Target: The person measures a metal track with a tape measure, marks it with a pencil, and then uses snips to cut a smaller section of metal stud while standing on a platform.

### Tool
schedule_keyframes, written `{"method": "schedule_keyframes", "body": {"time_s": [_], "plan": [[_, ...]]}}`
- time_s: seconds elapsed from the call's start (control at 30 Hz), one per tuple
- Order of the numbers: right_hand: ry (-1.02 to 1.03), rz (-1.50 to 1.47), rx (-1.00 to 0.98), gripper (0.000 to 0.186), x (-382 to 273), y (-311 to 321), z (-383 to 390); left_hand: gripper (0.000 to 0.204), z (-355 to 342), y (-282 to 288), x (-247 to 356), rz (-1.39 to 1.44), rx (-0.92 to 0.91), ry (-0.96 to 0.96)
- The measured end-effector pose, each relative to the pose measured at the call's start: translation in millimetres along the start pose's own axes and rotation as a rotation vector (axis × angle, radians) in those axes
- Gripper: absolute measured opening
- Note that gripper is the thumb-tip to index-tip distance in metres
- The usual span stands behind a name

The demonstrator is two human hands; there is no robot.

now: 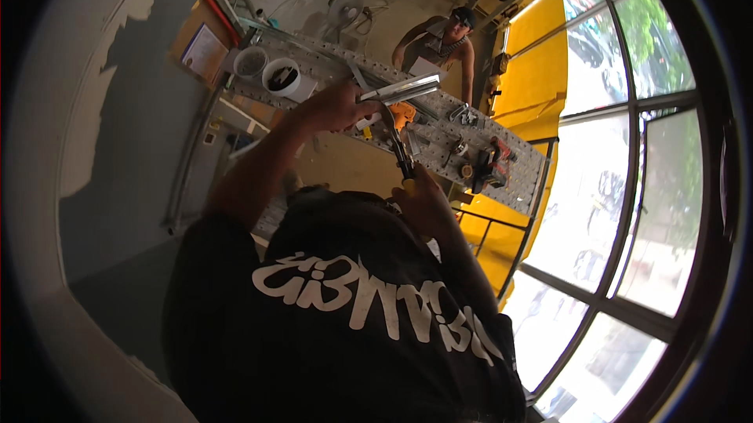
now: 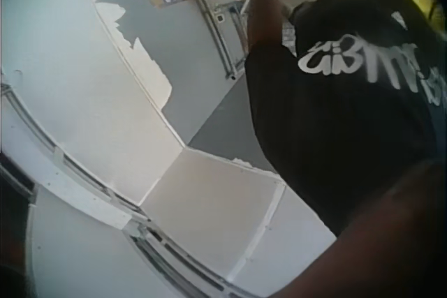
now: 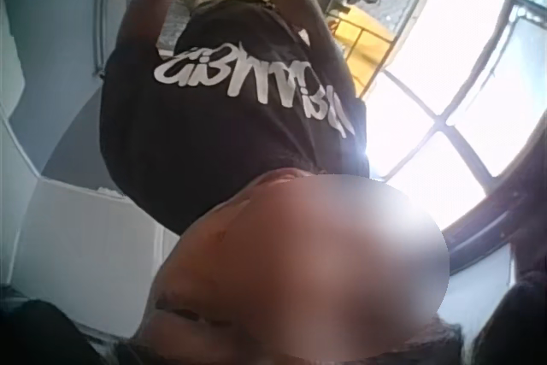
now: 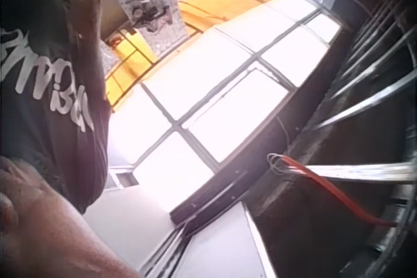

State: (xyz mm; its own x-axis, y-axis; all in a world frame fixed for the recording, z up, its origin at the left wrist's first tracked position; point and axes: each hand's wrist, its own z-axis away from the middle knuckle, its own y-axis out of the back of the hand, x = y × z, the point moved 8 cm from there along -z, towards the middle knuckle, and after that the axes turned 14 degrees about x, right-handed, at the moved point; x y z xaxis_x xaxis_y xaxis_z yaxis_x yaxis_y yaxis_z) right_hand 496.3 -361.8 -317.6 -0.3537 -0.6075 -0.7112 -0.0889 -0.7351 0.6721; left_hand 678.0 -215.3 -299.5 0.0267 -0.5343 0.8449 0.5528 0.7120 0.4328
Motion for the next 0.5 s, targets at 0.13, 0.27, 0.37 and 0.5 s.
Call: {"method": "schedule_keyframes", "body": {"time_s": [0.13,0.27,0.37,0.5], "plan": [[0.01,0.009,-0.028,0.05,-7.2,-6.3,-1.4,0.037,-0.1,3.9,-14.6,-0.092,-0.006,0.022],[-0.005,0.016,-0.07,0.053,-11.2,-10.1,-2.7,0.038,8.6,9.6,-5.0,-0.146,0.022,-0.022],[-0.03,-0.055,-0.079,0.051,-15.1,-12.5,-2.6,0.038,10.6,15.5,2.0,-0.207,0.028,0.005],[0.087,-0.071,-0.054,0.051,-27.1,-10.5,-7.7,0.039,-3.5,22.4,-10.7,-0.237,0.052,-0.041]]}}
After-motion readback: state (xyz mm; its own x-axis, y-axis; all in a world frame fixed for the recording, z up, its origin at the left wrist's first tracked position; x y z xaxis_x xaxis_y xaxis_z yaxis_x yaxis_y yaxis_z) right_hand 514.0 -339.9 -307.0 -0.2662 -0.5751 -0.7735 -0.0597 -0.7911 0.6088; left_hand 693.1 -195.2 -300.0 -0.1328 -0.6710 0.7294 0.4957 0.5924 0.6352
